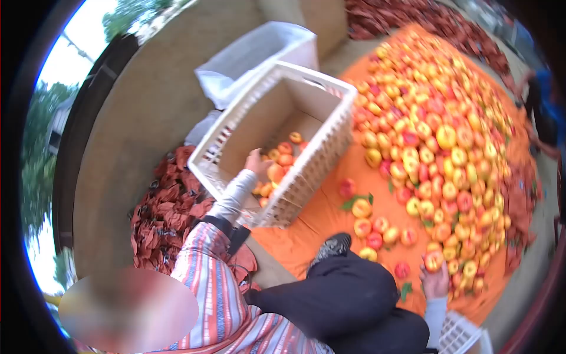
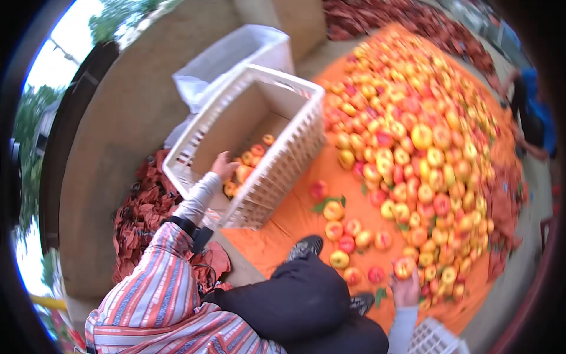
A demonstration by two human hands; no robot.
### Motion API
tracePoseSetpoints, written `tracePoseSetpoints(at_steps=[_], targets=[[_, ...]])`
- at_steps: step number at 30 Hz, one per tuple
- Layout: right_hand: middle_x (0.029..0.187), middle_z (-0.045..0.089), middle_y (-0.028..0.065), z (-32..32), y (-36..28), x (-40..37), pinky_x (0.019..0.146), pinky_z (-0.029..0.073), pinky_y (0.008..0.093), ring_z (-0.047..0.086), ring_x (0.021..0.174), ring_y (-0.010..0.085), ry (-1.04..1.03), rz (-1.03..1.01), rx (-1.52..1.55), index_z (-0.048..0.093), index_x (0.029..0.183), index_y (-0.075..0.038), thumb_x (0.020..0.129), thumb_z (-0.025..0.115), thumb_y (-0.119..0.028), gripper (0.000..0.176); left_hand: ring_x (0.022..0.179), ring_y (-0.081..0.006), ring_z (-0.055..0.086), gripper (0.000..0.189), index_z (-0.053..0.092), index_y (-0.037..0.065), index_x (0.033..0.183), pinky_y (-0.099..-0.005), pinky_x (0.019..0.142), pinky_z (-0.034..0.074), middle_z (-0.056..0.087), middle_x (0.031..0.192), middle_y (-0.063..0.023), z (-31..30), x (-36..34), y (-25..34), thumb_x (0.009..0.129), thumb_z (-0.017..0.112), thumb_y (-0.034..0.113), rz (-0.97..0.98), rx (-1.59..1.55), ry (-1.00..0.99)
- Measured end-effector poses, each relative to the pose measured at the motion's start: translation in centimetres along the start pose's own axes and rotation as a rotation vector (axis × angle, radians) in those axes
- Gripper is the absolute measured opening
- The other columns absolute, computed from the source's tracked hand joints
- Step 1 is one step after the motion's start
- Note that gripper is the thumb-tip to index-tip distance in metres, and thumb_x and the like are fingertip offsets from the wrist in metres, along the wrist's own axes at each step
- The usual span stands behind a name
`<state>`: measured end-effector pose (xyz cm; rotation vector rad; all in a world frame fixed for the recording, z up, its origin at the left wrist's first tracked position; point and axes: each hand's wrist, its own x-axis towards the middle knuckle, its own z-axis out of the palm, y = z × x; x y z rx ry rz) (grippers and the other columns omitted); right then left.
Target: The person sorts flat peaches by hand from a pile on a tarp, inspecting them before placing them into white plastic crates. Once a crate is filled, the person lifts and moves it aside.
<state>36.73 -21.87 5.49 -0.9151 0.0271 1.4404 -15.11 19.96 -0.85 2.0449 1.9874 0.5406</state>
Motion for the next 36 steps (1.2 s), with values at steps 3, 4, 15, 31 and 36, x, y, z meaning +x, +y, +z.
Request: tracePoseSetpoints(at_steps=[3, 4, 15, 31, 36], targets=[[0.109, 0.053, 0.0111, 6.4, -2.9, 0.1, 0.057, 0.050, 0.0284, 0.058, 0.079, 0.0213, -0.023, -0.130, -0.254, 0.038, 0.126, -0.012, 0.090, 0.045, -0.029, 0.041, 0.093, -0.0268, 0.057, 0.038, 0.054, -0.001, 0.106, -0.0333, 0.081, 0.046, 0.059, 0.099, -0.0144, -8.8, -4.3, 14.9, 0.071, 0.064, 0.012, 0.157, -0.532, 0.033], [0.107, 0.053, 0.0112, 8.8, -4.0, -1.2, 0.056, 0.051, 0.0279, 0.058, 0.080, 0.0211, -0.072, -0.172, -0.364, 0.033, 0.129, -0.008, 0.089, 0.047, -0.022, 0.044, 0.087, -0.0231, 0.059, 0.025, 0.059, 0.001, 0.097, -0.0328, 0.076, 0.047, 0.061, 0.092, -0.0110, -9.7, -5.6, 16.7, 0.074, 0.061, 0.011, 0.253, -0.707, 0.018], [0.117, 0.047, 0.0181, 27.8, -3.4, -1.6, 0.092, 0.039, 0.0373, 0.048, 0.110, 0.0312, -0.480, -0.927, -1.729, 0.039, 0.122, 0.001, 0.068, 0.072, -0.016, 0.065, 0.104, -0.0181, 0.051, 0.043, 0.042, 0.006, 0.121, -0.0326, 0.076, 0.052, 0.048, 0.118, -0.0085, -10.5, -17.5, 33.7, 0.088, 0.051, 0.032, -0.010, -1.625, -1.237], [0.086, 0.058, 0.0010, 12.8, -3.7, -4.2, 0.057, 0.042, 0.0205, 0.050, 0.068, 0.0064, -0.069, -0.442, -0.652, 0.054, 0.110, -0.002, 0.074, 0.068, -0.036, 0.052, 0.111, -0.0219, 0.047, 0.048, 0.031, 0.005, 0.132, -0.0367, 0.090, 0.046, 0.044, 0.121, -0.0114, -8.5, -20.9, 42.5, 0.089, 0.045, 0.021, 0.429, -1.066, -1.516], [0.088, 0.057, 0.0012, 11.0, -2.5, -8.2, 0.058, 0.041, 0.0189, 0.050, 0.070, 0.0046, 0.059, -0.464, -0.590, 0.053, 0.110, 0.000, 0.077, 0.066, -0.030, 0.047, 0.108, -0.0202, 0.050, 0.046, 0.036, 0.003, 0.129, -0.0329, 0.087, 0.047, 0.048, 0.118, -0.0097, -7.7, -21.6, 44.0, 0.089, 0.048, 0.022, 0.617, -0.745, -1.660]])
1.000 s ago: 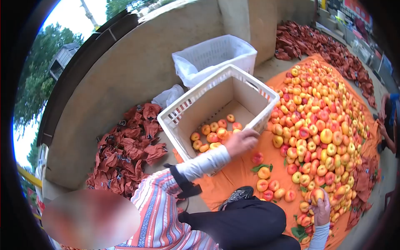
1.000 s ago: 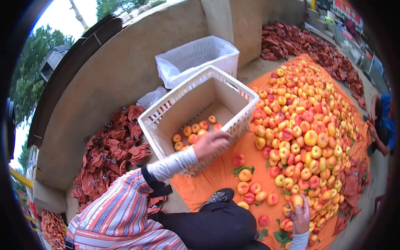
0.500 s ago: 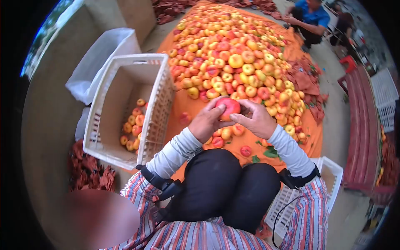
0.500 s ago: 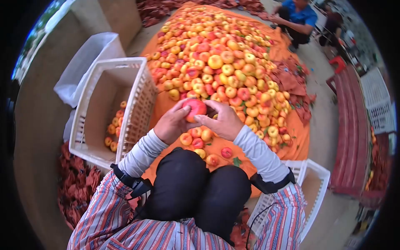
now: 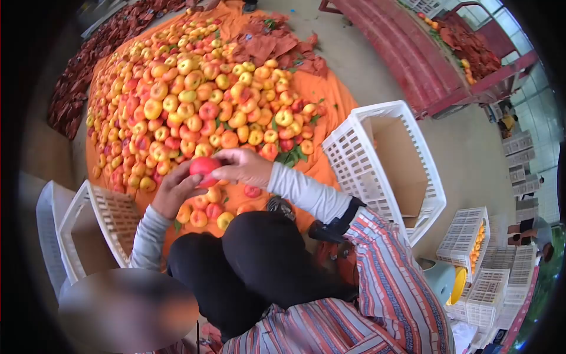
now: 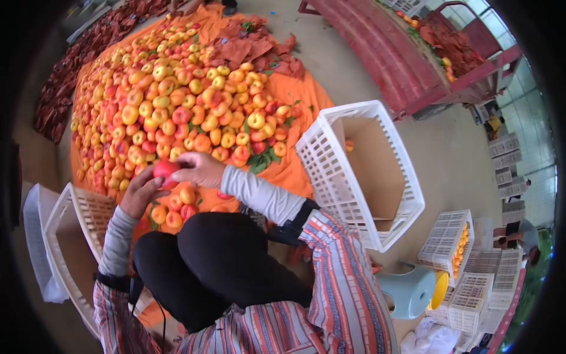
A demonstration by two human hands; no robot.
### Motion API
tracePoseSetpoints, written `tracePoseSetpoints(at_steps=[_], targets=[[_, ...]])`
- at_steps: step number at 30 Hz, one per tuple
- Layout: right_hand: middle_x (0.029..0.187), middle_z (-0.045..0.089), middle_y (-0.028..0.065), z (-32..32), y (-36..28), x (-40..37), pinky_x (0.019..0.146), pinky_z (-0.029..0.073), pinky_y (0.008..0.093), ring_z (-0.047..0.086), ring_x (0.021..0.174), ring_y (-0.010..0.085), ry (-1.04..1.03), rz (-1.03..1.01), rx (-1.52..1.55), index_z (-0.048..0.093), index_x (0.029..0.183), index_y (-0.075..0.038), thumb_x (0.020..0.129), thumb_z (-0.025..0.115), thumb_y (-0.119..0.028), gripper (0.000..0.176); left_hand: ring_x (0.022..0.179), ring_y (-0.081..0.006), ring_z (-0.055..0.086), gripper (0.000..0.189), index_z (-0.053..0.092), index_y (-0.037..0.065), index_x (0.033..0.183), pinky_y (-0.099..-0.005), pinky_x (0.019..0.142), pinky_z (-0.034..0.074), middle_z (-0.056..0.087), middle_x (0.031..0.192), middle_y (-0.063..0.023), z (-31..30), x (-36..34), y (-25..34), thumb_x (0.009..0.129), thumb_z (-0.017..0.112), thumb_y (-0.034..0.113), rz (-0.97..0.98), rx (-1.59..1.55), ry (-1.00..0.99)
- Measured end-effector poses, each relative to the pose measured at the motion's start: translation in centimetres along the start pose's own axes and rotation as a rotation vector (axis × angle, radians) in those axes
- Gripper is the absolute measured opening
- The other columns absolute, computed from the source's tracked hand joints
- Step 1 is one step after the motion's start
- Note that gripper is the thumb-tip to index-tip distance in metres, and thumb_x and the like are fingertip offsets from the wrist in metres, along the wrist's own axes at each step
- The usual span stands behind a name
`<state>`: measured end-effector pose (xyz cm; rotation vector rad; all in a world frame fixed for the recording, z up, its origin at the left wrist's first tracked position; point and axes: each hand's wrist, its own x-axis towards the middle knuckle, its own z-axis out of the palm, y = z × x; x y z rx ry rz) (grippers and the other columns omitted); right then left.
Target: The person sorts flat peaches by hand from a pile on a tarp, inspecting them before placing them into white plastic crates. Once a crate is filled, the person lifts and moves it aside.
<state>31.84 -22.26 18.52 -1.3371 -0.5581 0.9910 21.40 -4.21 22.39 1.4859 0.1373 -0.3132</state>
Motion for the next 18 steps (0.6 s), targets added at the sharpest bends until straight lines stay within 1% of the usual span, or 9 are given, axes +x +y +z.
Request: tracePoseSetpoints(at_steps=[1, 3, 5, 8, 11, 13, 15, 16, 18], targets=[[0.089, 0.057, 0.0014, 0.1, 0.4, -0.2, 0.058, 0.041, 0.0180, 0.049, 0.071, 0.0039, -0.013, 0.024, 0.015, 0.052, 0.110, 0.001, 0.079, 0.065, -0.028, 0.044, 0.107, -0.0199, 0.050, 0.046, 0.037, 0.003, 0.129, -0.0326, 0.087, 0.047, 0.048, 0.118, -0.0094, 0.0, 0.0, 0.5, 0.089, 0.049, 0.022, -0.032, 0.049, -0.007], [0.086, 0.057, 0.0011, -0.6, 1.8, 0.0, 0.056, 0.042, 0.0191, 0.051, 0.068, 0.0059, -0.018, -0.036, 0.033, 0.054, 0.109, -0.001, 0.079, 0.065, -0.032, 0.044, 0.108, -0.0201, 0.050, 0.049, 0.036, 0.003, 0.129, -0.0335, 0.088, 0.046, 0.047, 0.120, -0.0094, -0.1, 0.8, 0.2, 0.088, 0.051, 0.024, -0.063, 0.037, -0.038], [0.089, 0.058, 0.0013, -1.0, 2.4, -0.7, 0.056, 0.042, 0.0196, 0.051, 0.068, 0.0064, 0.033, -0.039, 0.100, 0.054, 0.108, -0.002, 0.081, 0.063, -0.030, 0.041, 0.107, -0.0209, 0.050, 0.050, 0.036, 0.004, 0.130, -0.0344, 0.091, 0.044, 0.047, 0.122, -0.0101, -0.4, 1.0, 0.2, 0.088, 0.052, 0.027, 0.007, 0.020, -0.055], [0.096, 0.057, 0.0031, -2.2, 3.8, -2.3, 0.062, 0.048, 0.0238, 0.056, 0.078, 0.0093, 0.091, -0.028, 0.270, 0.051, 0.112, -0.003, 0.082, 0.062, -0.027, 0.040, 0.107, -0.0220, 0.051, 0.049, 0.035, 0.004, 0.130, -0.0344, 0.088, 0.044, 0.047, 0.122, -0.0115, -1.9, 0.5, 0.0, 0.089, 0.050, 0.027, -0.040, -0.069, 0.060], [0.102, 0.058, 0.0072, -3.4, 4.6, -4.0, 0.075, 0.052, 0.0355, 0.057, 0.097, 0.0210, 0.063, 0.004, 0.718, 0.049, 0.111, -0.001, 0.085, 0.056, -0.017, 0.031, 0.106, -0.0222, 0.052, 0.048, 0.035, 0.003, 0.130, -0.0344, 0.085, 0.046, 0.048, 0.121, -0.0112, -4.2, -0.8, -2.0, 0.090, 0.047, 0.026, -0.046, -0.212, 0.142], [0.108, 0.056, 0.0114, -4.5, 5.2, -4.7, 0.077, 0.052, 0.0434, 0.054, 0.105, 0.0286, 0.032, -0.054, 0.894, 0.046, 0.114, -0.002, 0.084, 0.057, -0.016, 0.035, 0.100, -0.0218, 0.055, 0.047, 0.035, 0.003, 0.130, -0.0337, 0.081, 0.047, 0.049, 0.120, -0.0130, -6.1, -1.8, -4.8, 0.090, 0.046, 0.026, -0.076, -0.290, 0.216], [0.111, 0.053, 0.0144, -5.6, 5.4, -5.7, 0.076, 0.053, 0.0424, 0.053, 0.105, 0.0300, 0.065, -0.116, 0.873, 0.043, 0.116, -0.002, 0.082, 0.058, -0.017, 0.041, 0.097, -0.0199, 0.055, 0.047, 0.035, 0.003, 0.130, -0.0320, 0.080, 0.048, 0.049, 0.120, -0.0128, -6.7, -3.2, -6.8, 0.090, 0.045, 0.025, -0.104, -0.311, 0.298], [0.112, 0.052, 0.0157, -6.0, 5.0, -6.5, 0.074, 0.053, 0.0396, 0.053, 0.105, 0.0298, 0.111, -0.145, 0.862, 0.042, 0.118, -0.005, 0.081, 0.058, -0.019, 0.043, 0.097, -0.0193, 0.055, 0.047, 0.035, 0.003, 0.130, -0.0314, 0.080, 0.048, 0.049, 0.120, -0.0124, -6.8, -3.5, -7.6, 0.090, 0.045, 0.025, -0.120, -0.346, 0.301], [0.112, 0.052, 0.0153, -8.3, 7.1, -7.0, 0.070, 0.054, 0.0374, 0.053, 0.105, 0.0304, 0.188, -0.167, 0.791, 0.039, 0.122, -0.010, 0.084, 0.056, -0.023, 0.043, 0.096, -0.0181, 0.055, 0.047, 0.034, 0.003, 0.130, -0.0303, 0.080, 0.047, 0.049, 0.120, -0.0116, -7.7, -5.0, -10.0, 0.090, 0.045, 0.025, -0.164, -0.412, 0.363]])
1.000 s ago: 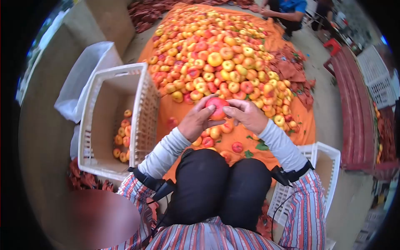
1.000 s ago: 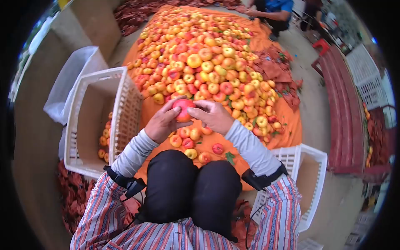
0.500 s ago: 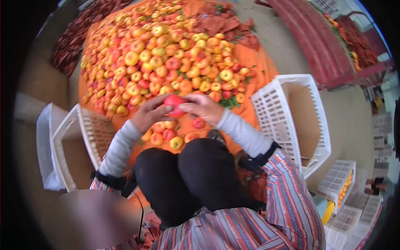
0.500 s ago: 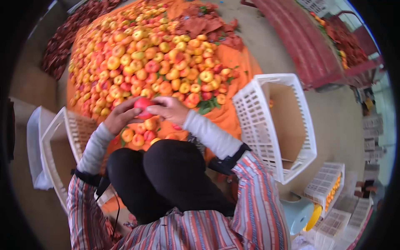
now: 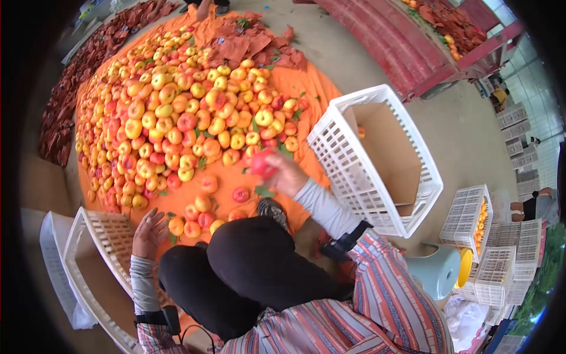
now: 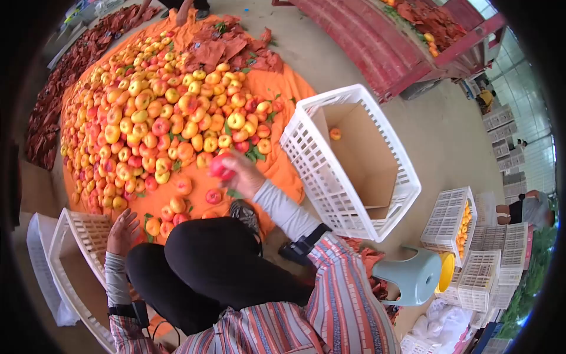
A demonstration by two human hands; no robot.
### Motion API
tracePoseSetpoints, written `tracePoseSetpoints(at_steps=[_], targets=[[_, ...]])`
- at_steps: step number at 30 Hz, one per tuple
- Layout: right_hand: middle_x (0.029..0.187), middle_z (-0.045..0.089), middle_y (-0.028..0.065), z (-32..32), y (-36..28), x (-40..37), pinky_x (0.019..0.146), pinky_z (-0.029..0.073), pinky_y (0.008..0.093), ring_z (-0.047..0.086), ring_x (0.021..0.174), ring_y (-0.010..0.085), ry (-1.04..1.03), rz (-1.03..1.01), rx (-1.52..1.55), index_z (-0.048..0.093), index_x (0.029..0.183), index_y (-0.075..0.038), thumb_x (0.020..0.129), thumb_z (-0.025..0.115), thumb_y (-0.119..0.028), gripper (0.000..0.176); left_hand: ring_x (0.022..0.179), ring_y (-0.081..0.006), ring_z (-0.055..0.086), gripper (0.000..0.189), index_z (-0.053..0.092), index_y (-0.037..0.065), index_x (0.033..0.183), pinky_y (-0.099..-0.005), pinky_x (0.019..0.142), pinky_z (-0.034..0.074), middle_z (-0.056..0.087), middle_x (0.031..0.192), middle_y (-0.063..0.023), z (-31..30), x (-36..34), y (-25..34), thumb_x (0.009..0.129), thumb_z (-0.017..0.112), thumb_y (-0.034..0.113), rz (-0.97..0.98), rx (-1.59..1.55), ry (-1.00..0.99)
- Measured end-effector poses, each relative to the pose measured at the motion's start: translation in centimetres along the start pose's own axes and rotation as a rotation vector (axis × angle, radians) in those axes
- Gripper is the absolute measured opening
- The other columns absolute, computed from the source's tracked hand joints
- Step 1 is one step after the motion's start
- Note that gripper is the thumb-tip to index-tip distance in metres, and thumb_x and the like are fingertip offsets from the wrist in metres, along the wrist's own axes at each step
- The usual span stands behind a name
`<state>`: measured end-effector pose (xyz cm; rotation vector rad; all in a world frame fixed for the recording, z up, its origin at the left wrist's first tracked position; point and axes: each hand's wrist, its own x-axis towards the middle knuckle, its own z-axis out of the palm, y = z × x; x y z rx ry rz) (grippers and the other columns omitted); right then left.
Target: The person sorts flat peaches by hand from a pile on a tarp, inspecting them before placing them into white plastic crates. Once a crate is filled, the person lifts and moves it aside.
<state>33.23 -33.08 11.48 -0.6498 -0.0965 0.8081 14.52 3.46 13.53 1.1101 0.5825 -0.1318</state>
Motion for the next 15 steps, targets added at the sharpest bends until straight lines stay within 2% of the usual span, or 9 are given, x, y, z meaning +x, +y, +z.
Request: tracePoseSetpoints(at_steps=[1, 3, 6, 10, 13, 15], targets=[[0.113, 0.052, 0.0154, -0.7, -0.4, -0.8, 0.069, 0.053, 0.0370, 0.052, 0.105, 0.0307, 0.026, -0.047, -0.074, 0.039, 0.123, -0.010, 0.085, 0.054, -0.026, 0.043, 0.096, -0.0180, 0.055, 0.047, 0.034, 0.003, 0.130, -0.0300, 0.080, 0.047, 0.049, 0.120, -0.0115, -1.1, -0.6, -0.8, 0.090, 0.045, 0.025, -0.008, -0.005, 0.014], [0.109, 0.052, 0.0155, -1.3, -1.0, -2.7, 0.071, 0.054, 0.0393, 0.056, 0.098, 0.0280, 0.025, -0.050, 0.075, 0.040, 0.120, -0.008, 0.089, 0.047, -0.030, 0.039, 0.096, -0.0180, 0.055, 0.047, 0.035, 0.004, 0.130, -0.0295, 0.081, 0.047, 0.049, 0.121, -0.0114, -2.6, -1.3, -2.2, 0.090, 0.045, 0.025, -0.025, -0.019, 0.021], [0.113, 0.049, 0.0163, -1.8, -1.3, -5.2, 0.078, 0.052, 0.0418, 0.053, 0.102, 0.0298, 0.108, -0.025, 0.271, 0.039, 0.121, -0.007, 0.091, 0.042, -0.032, 0.039, 0.104, -0.0190, 0.051, 0.048, 0.034, 0.003, 0.131, -0.0313, 0.089, 0.042, 0.045, 0.126, -0.0106, -6.4, -1.7, -4.1, 0.090, 0.044, 0.027, -0.055, -0.009, 0.009], [0.116, 0.046, 0.0143, -2.7, -1.1, -6.7, 0.087, 0.048, 0.0437, 0.050, 0.106, 0.0290, 0.171, -0.110, 0.200, 0.038, 0.121, -0.005, 0.089, 0.046, -0.028, 0.040, 0.117, -0.0214, 0.043, 0.050, 0.031, 0.002, 0.132, -0.0323, 0.099, 0.034, 0.040, 0.132, -0.0093, -10.1, -1.1, -6.3, 0.091, 0.042, 0.028, -0.004, -0.023, -0.087], [0.116, 0.046, 0.0134, -2.9, -1.2, -7.2, 0.087, 0.048, 0.0438, 0.049, 0.107, 0.0268, 0.213, -0.140, 0.168, 0.039, 0.120, -0.005, 0.088, 0.048, -0.025, 0.038, 0.123, -0.0216, 0.037, 0.049, 0.030, 0.001, 0.133, -0.0315, 0.102, 0.030, 0.037, 0.135, -0.0090, -10.4, -0.7, -7.6, 0.092, 0.040, 0.027, -0.038, -0.103, 0.062], [0.117, 0.046, 0.0148, -3.5, -1.2, -7.6, 0.090, 0.045, 0.0446, 0.048, 0.109, 0.0284, 0.220, -0.132, 0.167, 0.039, 0.120, -0.004, 0.087, 0.050, -0.023, 0.040, 0.122, -0.0217, 0.038, 0.049, 0.030, 0.001, 0.133, -0.0311, 0.102, 0.030, 0.036, 0.135, -0.0090, -11.7, 0.0, -8.6, 0.092, 0.040, 0.027, -0.020, -0.094, -0.007]])
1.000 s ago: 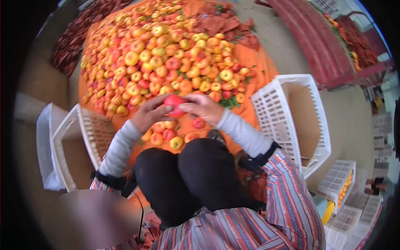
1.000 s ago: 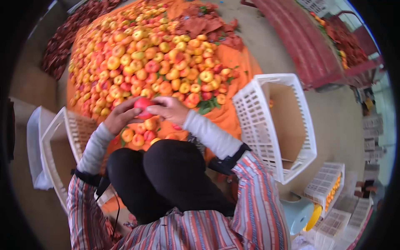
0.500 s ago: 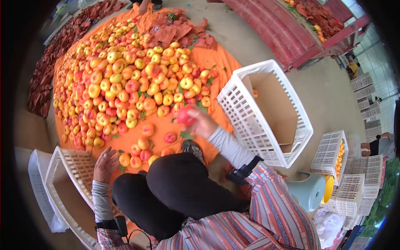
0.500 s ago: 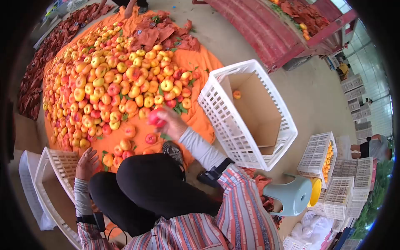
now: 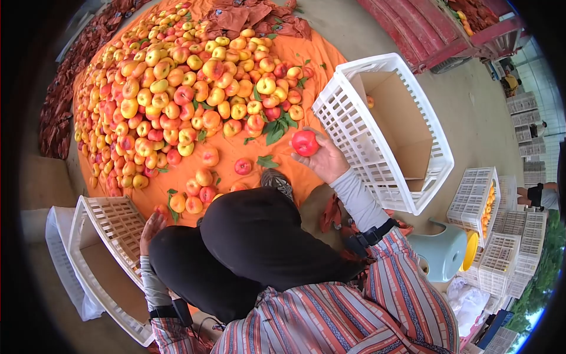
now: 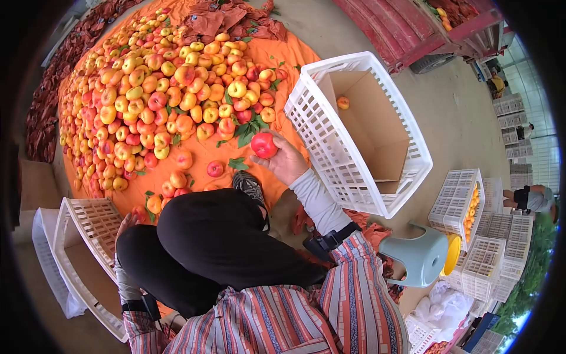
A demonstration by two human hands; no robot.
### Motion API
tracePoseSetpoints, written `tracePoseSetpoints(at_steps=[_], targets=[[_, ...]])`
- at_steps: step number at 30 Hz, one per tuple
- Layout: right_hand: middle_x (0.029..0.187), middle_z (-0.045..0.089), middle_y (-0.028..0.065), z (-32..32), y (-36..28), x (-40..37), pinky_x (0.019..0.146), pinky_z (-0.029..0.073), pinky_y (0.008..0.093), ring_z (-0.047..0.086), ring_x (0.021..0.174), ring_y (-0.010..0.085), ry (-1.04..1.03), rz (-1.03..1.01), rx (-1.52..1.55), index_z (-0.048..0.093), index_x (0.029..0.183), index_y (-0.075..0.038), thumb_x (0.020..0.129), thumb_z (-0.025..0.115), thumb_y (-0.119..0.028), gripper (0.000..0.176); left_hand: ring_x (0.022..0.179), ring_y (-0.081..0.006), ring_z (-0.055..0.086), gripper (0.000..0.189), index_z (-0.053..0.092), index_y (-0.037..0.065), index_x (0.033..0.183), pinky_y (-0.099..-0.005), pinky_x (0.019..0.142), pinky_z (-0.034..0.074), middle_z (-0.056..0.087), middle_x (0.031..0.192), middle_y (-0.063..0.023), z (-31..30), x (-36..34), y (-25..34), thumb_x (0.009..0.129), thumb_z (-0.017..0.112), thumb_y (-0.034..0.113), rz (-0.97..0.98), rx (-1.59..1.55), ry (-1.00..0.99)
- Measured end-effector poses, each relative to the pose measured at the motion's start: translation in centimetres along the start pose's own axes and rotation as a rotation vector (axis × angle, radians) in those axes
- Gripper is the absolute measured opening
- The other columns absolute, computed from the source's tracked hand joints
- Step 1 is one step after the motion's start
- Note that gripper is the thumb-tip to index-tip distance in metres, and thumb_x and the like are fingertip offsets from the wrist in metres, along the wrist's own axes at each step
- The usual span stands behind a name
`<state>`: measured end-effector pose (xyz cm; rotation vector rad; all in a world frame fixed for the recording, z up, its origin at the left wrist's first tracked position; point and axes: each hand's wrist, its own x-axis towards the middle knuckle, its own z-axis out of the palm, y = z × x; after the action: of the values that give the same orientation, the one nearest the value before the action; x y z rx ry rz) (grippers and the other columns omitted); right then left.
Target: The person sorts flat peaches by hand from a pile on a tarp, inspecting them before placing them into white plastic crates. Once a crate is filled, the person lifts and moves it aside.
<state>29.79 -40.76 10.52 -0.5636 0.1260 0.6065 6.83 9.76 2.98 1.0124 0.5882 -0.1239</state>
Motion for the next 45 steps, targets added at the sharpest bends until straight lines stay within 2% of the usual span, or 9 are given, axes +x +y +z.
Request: tracePoseSetpoints(at_steps=[13, 19, 21, 23, 26, 28, 32, 40, 45], targets=[[0.103, 0.054, 0.0107, -20.3, 3.5, -4.2, 0.075, 0.053, 0.0391, 0.057, 0.091, 0.0245, 0.703, 0.069, -0.186, 0.047, 0.106, -0.005, 0.080, 0.063, -0.018, 0.033, 0.118, -0.0215, 0.039, 0.056, 0.029, 0.009, 0.135, -0.0361, 0.099, 0.033, 0.035, 0.135, -0.0089, -5.6, 0.0, -3.9, 0.088, 0.048, 0.033, -0.182, -0.041, 0.248], [0.100, 0.053, 0.0112, -25.0, 4.4, 0.1, 0.057, 0.053, 0.0378, 0.058, 0.080, 0.0248, 0.755, 0.147, -0.507, 0.042, 0.112, -0.009, 0.079, 0.064, -0.017, 0.040, 0.109, -0.0219, 0.047, 0.049, 0.041, 0.010, 0.128, -0.0356, 0.094, 0.037, 0.049, 0.120, -0.0080, -5.1, -0.2, -4.7, 0.085, 0.055, 0.030, -0.171, -0.027, 0.224], [0.094, 0.055, 0.0112, -41.4, 9.0, 2.8, 0.051, 0.050, 0.0379, 0.057, 0.075, 0.0246, 0.864, 0.009, -0.967, 0.042, 0.113, -0.011, 0.076, 0.066, -0.014, 0.045, 0.103, -0.0213, 0.050, 0.046, 0.044, 0.009, 0.124, -0.0345, 0.089, 0.040, 0.052, 0.113, -0.0074, -3.8, 0.4, -4.6, 0.085, 0.056, 0.029, -0.186, -0.019, 0.272], [0.090, 0.057, 0.0097, -29.8, 6.3, 0.9, 0.046, 0.049, 0.0385, 0.058, 0.062, 0.0259, 0.986, 0.206, -0.816, 0.049, 0.108, -0.011, 0.074, 0.067, -0.017, 0.039, 0.098, -0.0214, 0.052, 0.045, 0.045, 0.009, 0.123, -0.0343, 0.086, 0.042, 0.052, 0.111, -0.0075, -4.0, 0.3, -5.1, 0.084, 0.056, 0.029, -0.190, 0.009, 0.288], [0.092, 0.060, 0.0083, -31.8, 6.3, 1.5, 0.048, 0.049, 0.0335, 0.061, 0.069, 0.0214, 0.896, 0.252, -1.279, 0.051, 0.108, -0.011, 0.078, 0.064, -0.025, 0.036, 0.095, -0.0222, 0.054, 0.045, 0.044, 0.010, 0.123, -0.0356, 0.083, 0.044, 0.053, 0.110, -0.0083, -3.9, 0.1, -5.1, 0.084, 0.055, 0.029, -0.201, 0.001, 0.330], [0.092, 0.060, 0.0078, -25.1, 4.3, 1.4, 0.048, 0.048, 0.0316, 0.061, 0.068, 0.0182, 0.722, 0.275, -0.699, 0.050, 0.108, -0.011, 0.079, 0.063, -0.024, 0.035, 0.094, -0.0226, 0.054, 0.045, 0.043, 0.009, 0.124, -0.0365, 0.082, 0.045, 0.053, 0.109, -0.0088, -2.9, 0.2, -5.1, 0.084, 0.054, 0.028, -0.225, -0.015, 0.333], [0.087, 0.058, 0.0066, -15.3, 1.6, 6.7, 0.057, 0.047, 0.0270, 0.059, 0.070, 0.0169, 0.584, 0.090, -0.401, 0.048, 0.106, -0.008, 0.081, 0.061, -0.019, 0.031, 0.091, -0.0211, 0.055, 0.045, 0.042, 0.009, 0.124, -0.0354, 0.076, 0.048, 0.054, 0.107, -0.0083, -2.2, 0.6, -5.9, 0.085, 0.053, 0.028, -0.244, -0.071, 0.338], [0.096, 0.051, 0.0101, -17.6, -2.5, 26.2, 0.056, 0.050, 0.0302, 0.055, 0.076, 0.0249, 0.546, -0.235, 0.016, 0.041, 0.107, -0.010, 0.078, 0.066, -0.017, 0.039, 0.087, -0.0196, 0.057, 0.040, 0.043, 0.006, 0.121, -0.0315, 0.069, 0.051, 0.055, 0.102, -0.0077, -1.4, 1.8, -5.4, 0.085, 0.049, 0.025, -0.292, -0.069, 0.369], [0.096, 0.048, 0.0132, -23.7, -6.4, 33.6, 0.051, 0.053, 0.0295, 0.054, 0.073, 0.0252, 0.861, -0.418, 0.187, 0.040, 0.115, -0.012, 0.078, 0.065, -0.018, 0.044, 0.084, -0.0188, 0.057, 0.043, 0.044, 0.005, 0.121, -0.0297, 0.067, 0.050, 0.055, 0.101, -0.0078, -0.5, 2.4, -4.6, 0.084, 0.051, 0.026, -0.324, -0.018, 0.462]])
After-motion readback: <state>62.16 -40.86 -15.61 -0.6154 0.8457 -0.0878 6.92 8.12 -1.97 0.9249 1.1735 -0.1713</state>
